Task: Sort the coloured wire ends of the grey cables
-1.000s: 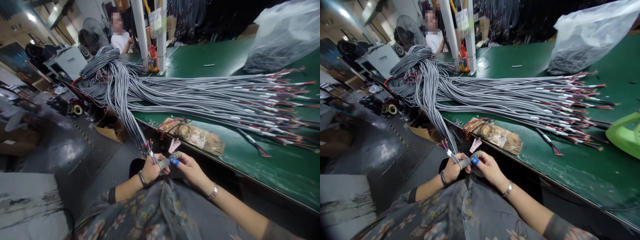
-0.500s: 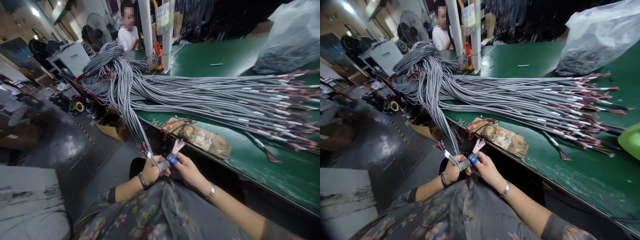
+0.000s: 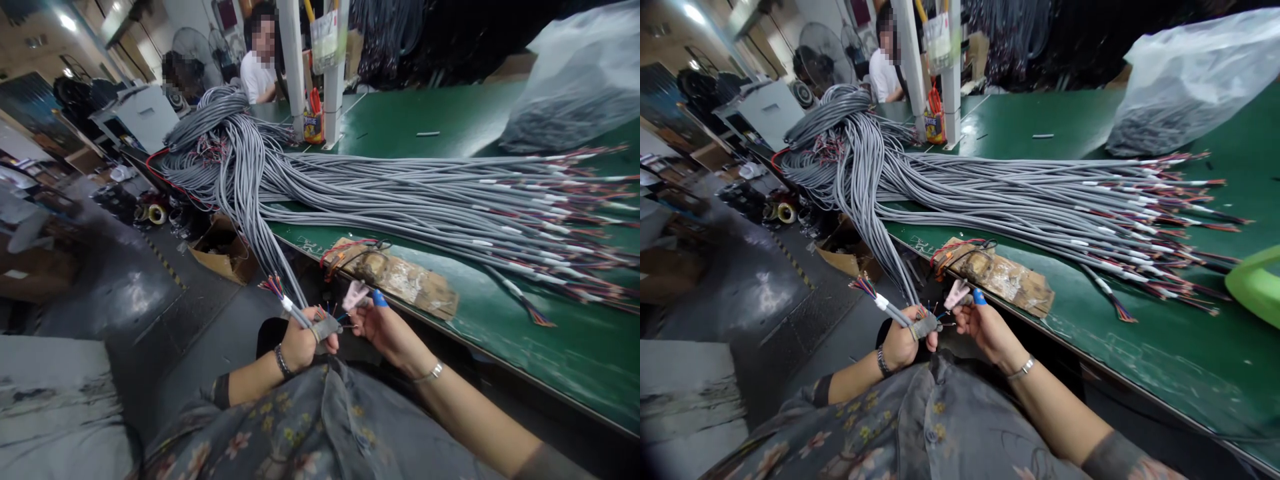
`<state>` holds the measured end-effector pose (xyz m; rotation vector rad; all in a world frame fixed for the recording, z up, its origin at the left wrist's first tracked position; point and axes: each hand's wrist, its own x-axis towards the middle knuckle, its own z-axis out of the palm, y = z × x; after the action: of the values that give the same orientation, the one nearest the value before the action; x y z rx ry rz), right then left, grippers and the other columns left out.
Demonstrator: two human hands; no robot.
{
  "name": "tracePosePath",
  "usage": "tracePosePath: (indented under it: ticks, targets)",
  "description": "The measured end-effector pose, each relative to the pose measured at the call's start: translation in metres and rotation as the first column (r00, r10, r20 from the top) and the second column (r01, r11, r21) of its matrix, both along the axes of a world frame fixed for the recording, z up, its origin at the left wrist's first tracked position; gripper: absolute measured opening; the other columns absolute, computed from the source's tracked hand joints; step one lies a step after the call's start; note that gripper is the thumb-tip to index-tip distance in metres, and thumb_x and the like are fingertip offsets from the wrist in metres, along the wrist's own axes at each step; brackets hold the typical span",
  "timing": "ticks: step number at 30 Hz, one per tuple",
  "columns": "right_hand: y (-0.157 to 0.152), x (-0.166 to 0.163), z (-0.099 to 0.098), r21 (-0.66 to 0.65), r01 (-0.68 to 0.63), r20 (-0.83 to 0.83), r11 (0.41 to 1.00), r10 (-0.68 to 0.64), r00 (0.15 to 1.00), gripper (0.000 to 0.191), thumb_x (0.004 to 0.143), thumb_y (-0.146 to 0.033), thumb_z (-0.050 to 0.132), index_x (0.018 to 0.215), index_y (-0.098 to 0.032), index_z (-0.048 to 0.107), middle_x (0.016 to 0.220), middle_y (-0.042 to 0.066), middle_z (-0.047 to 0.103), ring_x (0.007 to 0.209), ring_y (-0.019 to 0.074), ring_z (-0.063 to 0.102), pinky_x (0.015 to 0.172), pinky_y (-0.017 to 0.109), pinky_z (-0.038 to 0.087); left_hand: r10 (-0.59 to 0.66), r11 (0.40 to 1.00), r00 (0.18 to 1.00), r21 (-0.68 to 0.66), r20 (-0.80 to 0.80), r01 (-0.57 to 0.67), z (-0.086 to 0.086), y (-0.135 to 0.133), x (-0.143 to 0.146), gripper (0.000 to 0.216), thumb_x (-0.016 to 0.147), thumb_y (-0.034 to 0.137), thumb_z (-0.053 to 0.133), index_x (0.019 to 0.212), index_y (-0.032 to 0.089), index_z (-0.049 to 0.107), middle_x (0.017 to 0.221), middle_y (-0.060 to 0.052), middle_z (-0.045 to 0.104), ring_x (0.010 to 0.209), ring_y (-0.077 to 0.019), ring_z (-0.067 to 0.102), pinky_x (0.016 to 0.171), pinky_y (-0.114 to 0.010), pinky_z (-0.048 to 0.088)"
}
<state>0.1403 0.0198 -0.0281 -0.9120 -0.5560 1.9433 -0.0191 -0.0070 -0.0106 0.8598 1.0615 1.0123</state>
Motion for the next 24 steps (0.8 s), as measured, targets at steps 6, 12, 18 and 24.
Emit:
tracePosePath:
  ticks: [6, 12, 18, 24]
  targets:
    - [0.009, -0.011, 0.016, 0.095, 0.002, 0.054, 0.995, -0.007, 0.998, 0.046, 0.059, -0.061, 0.074, 0.069, -0.017, 0.064, 0.051, -0.004, 0.047, 0.050, 0.0097, 0.041, 0.047, 0.022, 0.036, -0.107, 0.993, 0.994, -0.055, 0.021, 0.108, 0.007, 0.008, 0.004, 0.041, 0.058, 0.051, 0.074, 0.057, 0.012, 0.058, 0.043, -0.001, 0.056, 0.034, -0.0081, 0.045, 0.037, -0.021, 0.036]
    - [0.007, -0.011, 0.013, 0.197, 0.156, 0.160, 0.968, -0.189, 0.969, 0.046, 0.059, -0.062, 0.072, 0.057, -0.019, 0.056, 0.048, -0.005, 0.043, 0.047, 0.0094, 0.035, 0.047, 0.024, 0.031, -0.196, 0.977, 0.981, -0.087, 0.003, 0.195, 0.010, 0.012, 0.003, 0.040, 0.057, 0.048, 0.075, 0.054, 0.013, 0.056, 0.041, 0.000, 0.053, 0.032, -0.0074, 0.042, 0.036, -0.021, 0.033]
    - [0.008, -0.013, 0.010, 0.198, 0.131, 0.156, 0.971, -0.164, 0.974, 0.053, 0.060, -0.072, 0.063, 0.057, -0.020, 0.059, 0.050, -0.002, 0.050, 0.049, 0.0115, 0.041, 0.049, 0.026, 0.035, -0.237, 0.962, 0.971, -0.138, 0.010, 0.236, 0.009, 0.019, 0.002, 0.037, 0.054, 0.045, 0.075, 0.054, 0.013, 0.057, 0.039, 0.000, 0.052, 0.030, -0.0077, 0.041, 0.032, -0.020, 0.029]
    - [0.013, -0.018, 0.010, 0.029, 0.117, -0.054, 0.993, -0.116, 0.992, 0.051, 0.050, -0.065, 0.075, 0.069, -0.018, 0.068, 0.058, -0.001, 0.058, 0.051, 0.0104, 0.047, 0.050, 0.024, 0.042, -0.229, 0.960, 0.973, -0.167, 0.002, 0.227, 0.009, 0.021, 0.004, 0.034, 0.050, 0.042, 0.075, 0.050, 0.014, 0.055, 0.036, 0.002, 0.050, 0.028, -0.0070, 0.039, 0.031, -0.020, 0.028]
